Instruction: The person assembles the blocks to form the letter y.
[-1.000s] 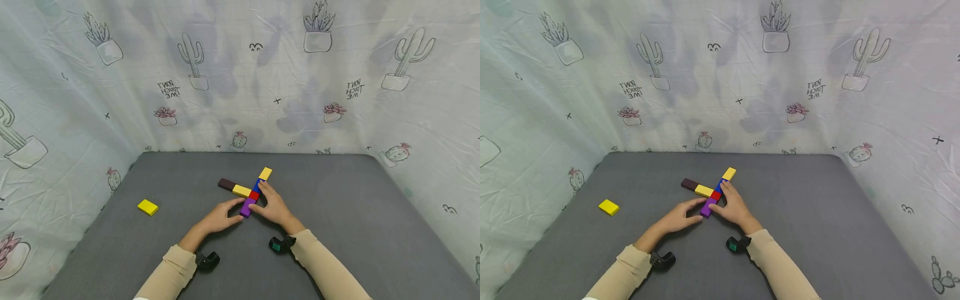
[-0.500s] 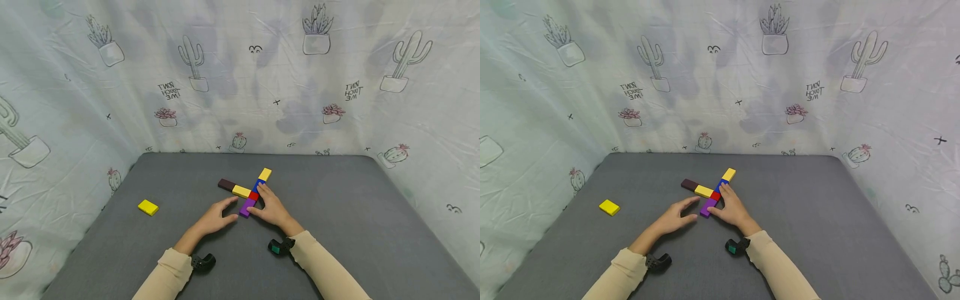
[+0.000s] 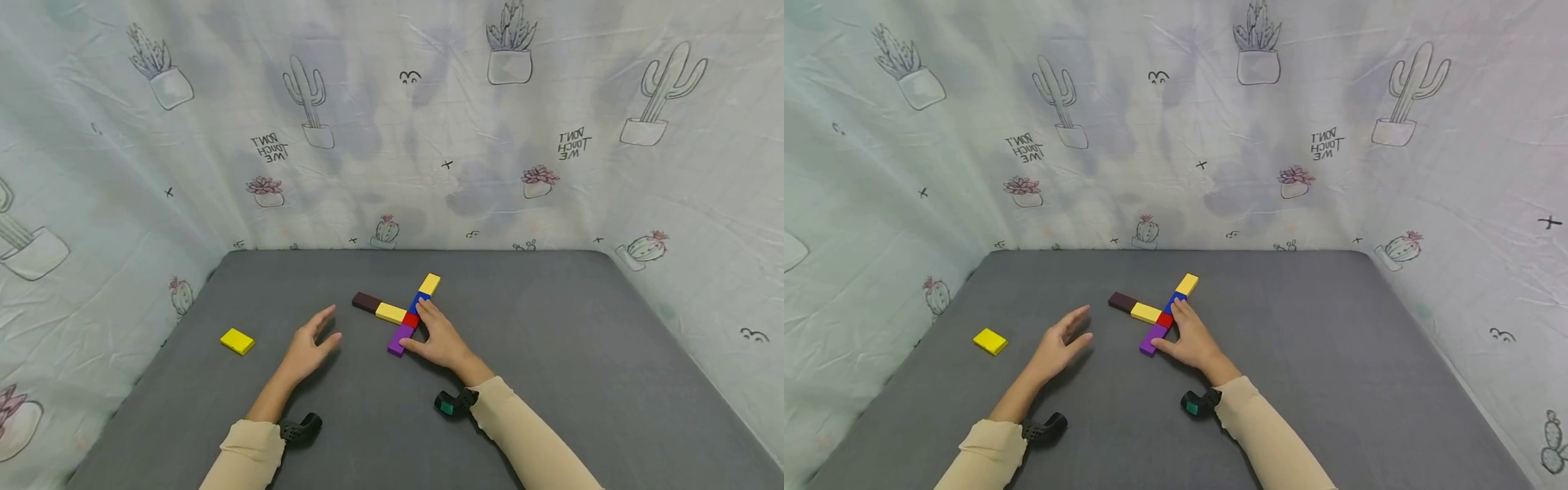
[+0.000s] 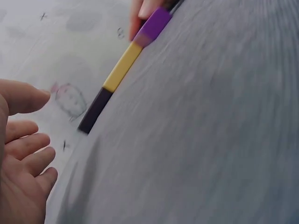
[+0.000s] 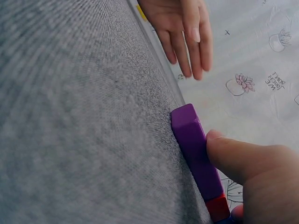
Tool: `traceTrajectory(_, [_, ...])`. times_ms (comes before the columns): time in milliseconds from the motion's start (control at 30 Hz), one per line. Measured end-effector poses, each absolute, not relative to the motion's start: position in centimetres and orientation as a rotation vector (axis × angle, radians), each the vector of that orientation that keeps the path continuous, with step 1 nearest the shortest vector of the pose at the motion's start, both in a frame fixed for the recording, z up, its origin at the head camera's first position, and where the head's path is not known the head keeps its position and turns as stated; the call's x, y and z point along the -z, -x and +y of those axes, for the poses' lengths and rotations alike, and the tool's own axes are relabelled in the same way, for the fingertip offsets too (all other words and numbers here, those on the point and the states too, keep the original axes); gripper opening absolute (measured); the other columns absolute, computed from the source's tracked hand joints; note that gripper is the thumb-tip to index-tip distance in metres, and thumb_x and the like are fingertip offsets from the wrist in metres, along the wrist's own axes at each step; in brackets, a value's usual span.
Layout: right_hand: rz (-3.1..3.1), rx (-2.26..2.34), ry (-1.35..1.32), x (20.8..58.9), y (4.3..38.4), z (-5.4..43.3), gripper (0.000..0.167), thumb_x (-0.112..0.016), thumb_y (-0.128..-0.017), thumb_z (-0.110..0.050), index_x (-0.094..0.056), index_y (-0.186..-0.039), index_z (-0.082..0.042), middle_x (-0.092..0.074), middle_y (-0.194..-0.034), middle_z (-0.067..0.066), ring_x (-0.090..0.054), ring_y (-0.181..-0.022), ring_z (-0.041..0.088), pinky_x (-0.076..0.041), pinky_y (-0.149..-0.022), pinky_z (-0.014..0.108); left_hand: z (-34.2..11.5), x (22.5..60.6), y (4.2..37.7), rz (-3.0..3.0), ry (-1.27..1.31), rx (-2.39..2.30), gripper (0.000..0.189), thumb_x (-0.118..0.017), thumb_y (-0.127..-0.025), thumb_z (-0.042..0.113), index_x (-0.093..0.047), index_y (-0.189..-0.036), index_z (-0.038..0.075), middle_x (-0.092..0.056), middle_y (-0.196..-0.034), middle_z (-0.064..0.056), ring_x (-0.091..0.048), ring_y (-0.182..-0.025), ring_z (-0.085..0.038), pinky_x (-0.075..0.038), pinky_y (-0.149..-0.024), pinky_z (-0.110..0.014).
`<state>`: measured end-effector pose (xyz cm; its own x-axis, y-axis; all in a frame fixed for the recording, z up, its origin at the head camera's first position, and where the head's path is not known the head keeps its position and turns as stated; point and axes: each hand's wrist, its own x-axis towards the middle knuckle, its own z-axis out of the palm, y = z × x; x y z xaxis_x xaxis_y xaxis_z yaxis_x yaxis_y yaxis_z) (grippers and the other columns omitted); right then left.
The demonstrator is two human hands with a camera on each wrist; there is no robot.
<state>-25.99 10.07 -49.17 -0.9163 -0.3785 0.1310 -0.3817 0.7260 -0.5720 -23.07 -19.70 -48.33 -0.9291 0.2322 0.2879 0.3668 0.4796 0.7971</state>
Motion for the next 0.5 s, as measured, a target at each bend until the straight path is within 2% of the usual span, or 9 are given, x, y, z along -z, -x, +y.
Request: traceTrajectory(500, [-2.932,-0.965,-0.655,49.3,25.8,10.4,0.091,-0.063,-0.084,-0.055,-0.025,-0.149,-0.003,-0.016,-0.159,0.008,-0.013,-0.147,0.025,-0.020,-0.116,0.048,-27.1,47.4,20.6,-2.520,0.083,1.331,0.063,-0.057,-0.096,0.029,-0.030,-0.148,0.007,-0.030,-0.151,-0.022,-0.029,-0.138,-0.043,-0.028,-0.105,-0.063])
